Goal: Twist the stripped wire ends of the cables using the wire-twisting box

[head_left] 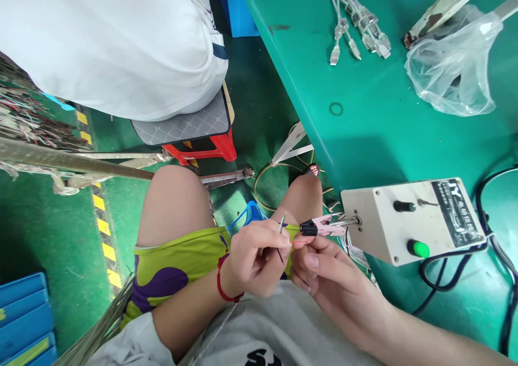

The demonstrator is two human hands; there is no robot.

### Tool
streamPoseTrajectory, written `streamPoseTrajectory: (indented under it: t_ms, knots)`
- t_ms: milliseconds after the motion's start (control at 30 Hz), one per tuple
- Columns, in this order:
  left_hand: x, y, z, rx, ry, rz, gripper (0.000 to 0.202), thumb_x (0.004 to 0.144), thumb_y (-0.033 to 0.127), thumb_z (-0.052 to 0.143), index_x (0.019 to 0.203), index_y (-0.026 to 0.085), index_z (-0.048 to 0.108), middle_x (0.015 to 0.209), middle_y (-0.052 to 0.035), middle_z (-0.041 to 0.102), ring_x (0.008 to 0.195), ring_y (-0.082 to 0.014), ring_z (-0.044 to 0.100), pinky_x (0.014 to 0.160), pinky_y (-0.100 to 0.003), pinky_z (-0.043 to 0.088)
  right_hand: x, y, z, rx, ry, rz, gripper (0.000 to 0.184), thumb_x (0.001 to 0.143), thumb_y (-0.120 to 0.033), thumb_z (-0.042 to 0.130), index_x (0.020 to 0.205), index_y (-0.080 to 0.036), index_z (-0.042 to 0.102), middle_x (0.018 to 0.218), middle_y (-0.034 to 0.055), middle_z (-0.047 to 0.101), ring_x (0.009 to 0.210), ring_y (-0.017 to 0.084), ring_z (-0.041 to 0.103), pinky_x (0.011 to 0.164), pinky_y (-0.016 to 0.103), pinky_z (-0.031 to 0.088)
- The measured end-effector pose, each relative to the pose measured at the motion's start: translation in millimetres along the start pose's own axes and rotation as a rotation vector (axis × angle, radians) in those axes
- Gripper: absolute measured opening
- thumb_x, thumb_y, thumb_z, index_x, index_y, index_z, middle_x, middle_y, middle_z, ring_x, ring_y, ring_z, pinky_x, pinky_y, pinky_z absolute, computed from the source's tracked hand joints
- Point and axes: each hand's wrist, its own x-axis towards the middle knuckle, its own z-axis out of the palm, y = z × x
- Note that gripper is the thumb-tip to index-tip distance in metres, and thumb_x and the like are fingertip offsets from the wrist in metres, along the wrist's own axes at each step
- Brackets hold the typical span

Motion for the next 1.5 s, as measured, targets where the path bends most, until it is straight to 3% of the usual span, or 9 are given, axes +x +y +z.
streamPoseTrajectory:
  t_ms: [133,267,500,633,1033,1200,1500]
  knots:
    - [-3,2,2.0,0.03,-0.057,0.058,0.028,0.108,0.008,0.065,0.13,0.025,0.067,0.072,0.0054,0.062,0.051,-0.0117,0.051,0.057,-0.026,0.049,-4,6,-1,0.056,0.0,0.022,0.025,0.081,-0.041,0.11,0.095,-0.028,0.095,0.067,-0.0048,0.055,0.067,0.013,0.038,0.069,0.029,0.037]
    - [-11,2,9.5,0.033,-0.078,0.113,0.033,0.108,0.014,0.064,0.138,0.029,0.065,0.067,0.0057,0.062,0.046,-0.0142,0.048,0.051,-0.03,0.041,-8,3,4,0.094,-0.034,0.025,0.025,0.078,-0.042,0.113,0.085,-0.028,0.093,0.069,-0.0033,0.058,0.069,0.014,0.042,0.07,0.029,0.036]
    - [-8,4,15.8,-0.034,-0.135,0.151,0.025,0.107,0.011,0.061,0.129,0.023,0.066,0.072,0.0027,0.067,0.052,-0.0147,0.059,0.055,-0.03,0.051,-7,-3,5,0.13,-0.083,0.025,0.023,0.085,-0.038,0.106,0.085,-0.021,0.09,0.068,-0.0043,0.051,0.067,0.013,0.035,0.068,0.027,0.037]
    - [-8,7,17.8,-0.032,-0.146,0.108,0.02,0.109,0.015,0.061,0.125,0.025,0.066,0.073,0.0018,0.071,0.055,-0.0157,0.067,0.06,-0.031,0.059,-6,-3,1,0.134,-0.074,-0.005,0.021,0.088,-0.036,0.102,0.085,-0.02,0.088,0.069,-0.0042,0.05,0.067,0.013,0.033,0.067,0.027,0.038]
    - [-17,14,16.0,-0.11,-0.138,-0.03,0.017,0.112,0.017,0.062,0.125,0.025,0.067,0.074,0.0029,0.071,0.056,-0.0138,0.064,0.065,-0.029,0.057,-7,-3,0,0.174,-0.186,-0.058,0.022,0.095,-0.036,0.094,0.083,-0.021,0.081,0.064,-0.0054,0.045,0.065,0.015,0.032,0.067,0.03,0.033]
    - [-23,9,20.7,-0.232,-0.052,0.006,0.022,0.113,0.036,0.061,0.125,0.022,0.072,0.077,0.0002,0.07,0.06,-0.0163,0.068,0.065,-0.03,0.056,-3,-1,-1,0.167,-0.198,-0.078,0.028,0.1,-0.036,0.09,0.082,-0.021,0.076,0.064,-0.0054,0.044,0.068,0.016,0.032,0.067,0.031,0.031]
    - [-19,15,22.1,-0.257,-0.025,-0.062,0.022,0.113,0.04,0.062,0.105,0.022,0.073,0.073,0.0013,0.062,0.057,-0.0152,0.058,0.064,-0.032,0.052,-6,1,-4,0.164,-0.17,-0.026,0.021,0.101,-0.038,0.092,0.092,-0.023,0.081,0.059,-0.0083,0.041,0.064,0.016,0.026,0.067,0.032,0.028]
